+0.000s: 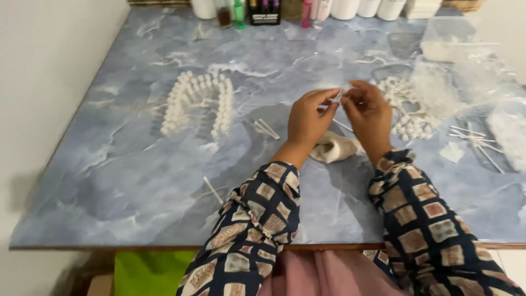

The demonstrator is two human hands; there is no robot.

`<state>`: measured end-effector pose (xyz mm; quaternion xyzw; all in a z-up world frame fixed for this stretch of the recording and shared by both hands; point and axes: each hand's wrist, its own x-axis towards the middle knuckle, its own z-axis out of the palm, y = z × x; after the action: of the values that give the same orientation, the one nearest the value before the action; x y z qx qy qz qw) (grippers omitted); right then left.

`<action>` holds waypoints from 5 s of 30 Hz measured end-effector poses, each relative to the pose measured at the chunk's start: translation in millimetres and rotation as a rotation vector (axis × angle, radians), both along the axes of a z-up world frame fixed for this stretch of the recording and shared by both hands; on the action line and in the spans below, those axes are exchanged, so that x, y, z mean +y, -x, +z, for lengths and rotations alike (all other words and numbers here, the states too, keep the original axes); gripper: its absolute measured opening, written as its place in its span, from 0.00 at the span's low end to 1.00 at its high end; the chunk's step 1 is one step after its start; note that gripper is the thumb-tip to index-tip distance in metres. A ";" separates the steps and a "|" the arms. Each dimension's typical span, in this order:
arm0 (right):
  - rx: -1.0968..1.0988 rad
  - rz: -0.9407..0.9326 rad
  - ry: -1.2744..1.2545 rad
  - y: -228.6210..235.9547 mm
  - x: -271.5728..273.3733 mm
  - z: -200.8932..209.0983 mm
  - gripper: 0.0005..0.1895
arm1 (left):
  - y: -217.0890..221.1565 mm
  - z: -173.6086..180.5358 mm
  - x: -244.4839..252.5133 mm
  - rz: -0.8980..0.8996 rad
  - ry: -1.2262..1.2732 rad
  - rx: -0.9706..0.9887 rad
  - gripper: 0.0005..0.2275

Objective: Assembling small perfume sample vials by attaching stems and caps.

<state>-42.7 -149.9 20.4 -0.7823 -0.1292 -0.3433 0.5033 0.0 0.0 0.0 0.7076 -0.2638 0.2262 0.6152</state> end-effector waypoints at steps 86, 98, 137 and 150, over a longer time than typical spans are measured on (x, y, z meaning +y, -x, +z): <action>0.238 -0.015 -0.080 4.9 56.9 31.8 0.24 | 65.6 68.4 93.5 0.016 -0.274 0.021 0.20; 0.389 -0.271 0.377 -30.3 -34.7 -65.8 0.17 | -7.3 -41.7 -20.5 0.052 -0.675 -0.017 0.17; 0.374 -0.754 0.431 -61.4 -287.7 -3.9 0.13 | -76.4 46.0 -252.4 -0.180 -0.650 -0.114 0.10; 0.902 -0.664 0.872 -63.3 -254.8 10.5 0.15 | -60.5 79.8 -282.3 -0.371 -1.259 0.289 0.21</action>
<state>20.6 -404.6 30.9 -0.9765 0.2115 -0.0380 0.0174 60.5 -282.3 79.8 0.8975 -0.3778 -0.1773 0.1429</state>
